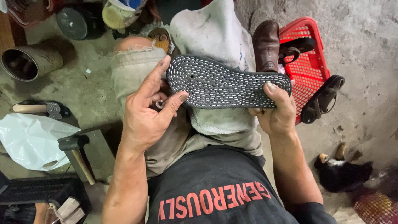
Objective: The person stitches a black shoe sole, uses a lighter to seal thread, and brushes the side of a white and black sneaker.
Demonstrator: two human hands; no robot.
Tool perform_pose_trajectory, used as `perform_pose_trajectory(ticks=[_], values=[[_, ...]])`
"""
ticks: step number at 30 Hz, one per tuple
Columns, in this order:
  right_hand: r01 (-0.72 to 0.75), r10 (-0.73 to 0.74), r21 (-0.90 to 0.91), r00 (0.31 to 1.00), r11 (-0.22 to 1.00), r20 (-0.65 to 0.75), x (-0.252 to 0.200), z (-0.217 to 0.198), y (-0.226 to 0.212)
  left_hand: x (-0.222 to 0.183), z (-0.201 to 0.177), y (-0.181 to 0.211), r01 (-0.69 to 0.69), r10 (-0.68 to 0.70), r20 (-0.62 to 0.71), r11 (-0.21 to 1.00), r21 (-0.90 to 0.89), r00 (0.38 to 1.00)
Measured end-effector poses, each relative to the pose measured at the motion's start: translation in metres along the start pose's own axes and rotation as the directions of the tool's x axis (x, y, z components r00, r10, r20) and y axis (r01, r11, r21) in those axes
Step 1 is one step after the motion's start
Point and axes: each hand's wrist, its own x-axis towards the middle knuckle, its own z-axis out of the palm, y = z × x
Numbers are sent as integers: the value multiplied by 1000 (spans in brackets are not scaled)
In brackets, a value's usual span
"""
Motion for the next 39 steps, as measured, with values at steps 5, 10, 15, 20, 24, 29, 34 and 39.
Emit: perform_pose_trajectory(ticks=[5,10,15,20,24,29,34,39], values=[[247,-230,-120,963,962,141,-23,26,-3,-2,-2,8,77,-79,-31,994,-75,996],[799,-527,-542,588,261,614,-54,63,-5,-29,1,-3,113,-102,52,944,-311,993],[887,-436,-460,396,-48,808,-69,78,31,-54,8,-18,65,-47,46,782,-620,998],[935,-320,-348,310,-66,895,-87,86,20,-86,0,2,52,-119,-50,724,-688,992],[925,-184,-378,364,-46,913,-93,80,10,-90,2,5,-40,-42,-214,929,-367,976],[826,-565,-557,502,88,655,-82,39,-5,-99,4,-3,-98,17,-369,974,-203,929],[712,-713,-701,470,-43,520,-78,47,-29,-99,5,5,-136,71,-408,982,-132,910],[855,-584,-508,466,105,664,-86,86,-21,-99,10,26,-212,219,-311,976,58,925]])
